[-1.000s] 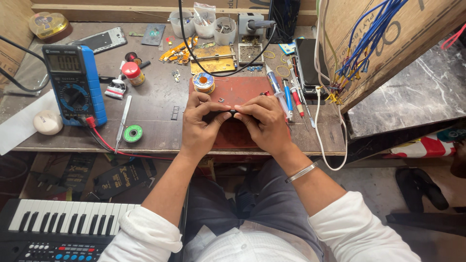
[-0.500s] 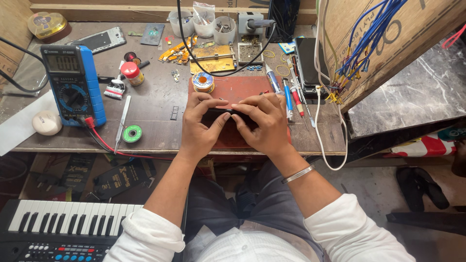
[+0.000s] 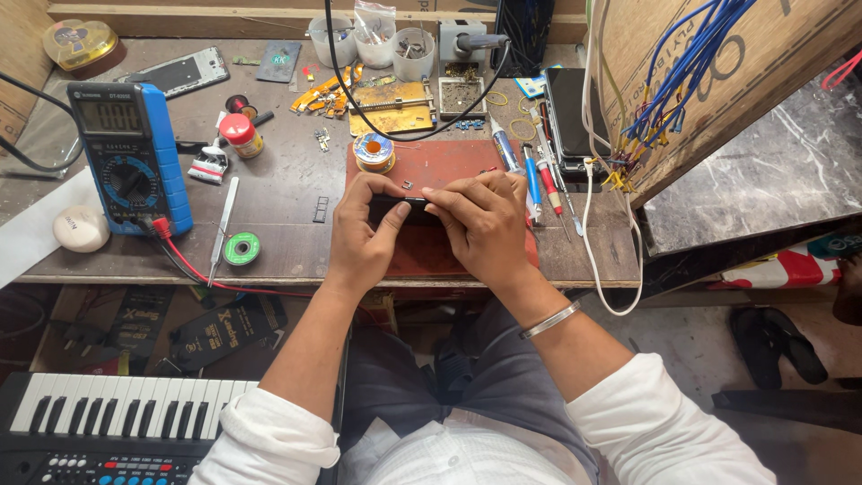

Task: The person repairs a smartphone at a cluttered workbench. They use a multimeter probe to test points on the phone's exposed motherboard, manipulate small components on the board, then pick up the phone body, work along its edges, and press the device together with both hands.

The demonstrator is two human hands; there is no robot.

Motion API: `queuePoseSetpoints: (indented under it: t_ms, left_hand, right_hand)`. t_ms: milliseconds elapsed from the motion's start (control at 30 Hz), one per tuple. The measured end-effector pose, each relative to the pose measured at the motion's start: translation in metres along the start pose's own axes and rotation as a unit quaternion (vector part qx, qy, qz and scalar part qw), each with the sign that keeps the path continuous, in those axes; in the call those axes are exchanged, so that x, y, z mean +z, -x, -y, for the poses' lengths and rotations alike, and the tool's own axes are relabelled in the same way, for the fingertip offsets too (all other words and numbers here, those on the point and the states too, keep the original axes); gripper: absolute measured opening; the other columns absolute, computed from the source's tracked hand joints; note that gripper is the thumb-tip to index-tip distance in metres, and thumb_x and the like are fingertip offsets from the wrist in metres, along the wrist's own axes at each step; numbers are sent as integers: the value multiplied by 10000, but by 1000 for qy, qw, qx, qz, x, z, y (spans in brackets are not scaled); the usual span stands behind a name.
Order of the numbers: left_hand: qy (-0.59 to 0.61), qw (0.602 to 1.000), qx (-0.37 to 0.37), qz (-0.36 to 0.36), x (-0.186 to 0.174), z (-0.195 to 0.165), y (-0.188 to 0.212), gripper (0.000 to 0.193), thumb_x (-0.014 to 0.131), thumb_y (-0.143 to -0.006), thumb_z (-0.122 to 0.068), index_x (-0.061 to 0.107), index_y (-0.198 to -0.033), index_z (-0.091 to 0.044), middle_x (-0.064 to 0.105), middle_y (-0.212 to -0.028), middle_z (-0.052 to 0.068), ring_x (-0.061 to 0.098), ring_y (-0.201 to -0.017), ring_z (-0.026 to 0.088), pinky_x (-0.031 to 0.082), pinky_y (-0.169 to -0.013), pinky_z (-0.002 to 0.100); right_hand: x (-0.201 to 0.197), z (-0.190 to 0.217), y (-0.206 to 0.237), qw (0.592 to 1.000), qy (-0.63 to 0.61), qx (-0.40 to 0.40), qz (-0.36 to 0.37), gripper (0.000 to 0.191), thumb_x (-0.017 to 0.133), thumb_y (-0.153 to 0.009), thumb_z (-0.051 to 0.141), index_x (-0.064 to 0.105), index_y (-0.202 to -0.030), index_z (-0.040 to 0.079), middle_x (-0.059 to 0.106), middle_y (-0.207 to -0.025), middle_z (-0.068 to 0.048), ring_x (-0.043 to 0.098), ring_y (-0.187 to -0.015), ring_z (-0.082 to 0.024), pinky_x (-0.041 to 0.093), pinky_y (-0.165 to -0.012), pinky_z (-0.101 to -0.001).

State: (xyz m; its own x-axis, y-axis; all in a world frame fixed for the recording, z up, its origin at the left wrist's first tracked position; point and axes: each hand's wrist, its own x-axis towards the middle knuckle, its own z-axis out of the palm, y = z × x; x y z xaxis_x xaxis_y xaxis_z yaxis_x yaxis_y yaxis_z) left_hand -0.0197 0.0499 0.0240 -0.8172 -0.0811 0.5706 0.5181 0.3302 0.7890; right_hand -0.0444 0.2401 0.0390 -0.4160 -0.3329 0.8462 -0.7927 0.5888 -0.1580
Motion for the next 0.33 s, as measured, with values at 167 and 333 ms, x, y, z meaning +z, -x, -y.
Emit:
queuePoseSetpoints:
  t_ms: [167, 333]
  left_hand:
    - [4, 1000, 6, -9, 2, 8, -1, 142, 735, -923, -14, 618, -1002, -21, 654, -993, 62, 647, -951, 170, 510, -868, 288]
    - [25, 999, 4, -22, 3, 9, -1, 146, 752, -915, -9, 632, -998, -23, 663, -990, 50, 650, -949, 167, 518, -868, 285]
  right_hand:
    - [5, -3, -2, 1000, -10, 5, -1, 107, 778, -947, 210, 773, -1047, 172, 687, -926, 44, 574, -922, -198, 359, -923, -422]
    - [4, -2, -3, 1000, -17, 8, 2, 105, 784, -952, 209, 777, -1047, 167, 672, -899, 42, 561, -900, -210, 351, -895, -420]
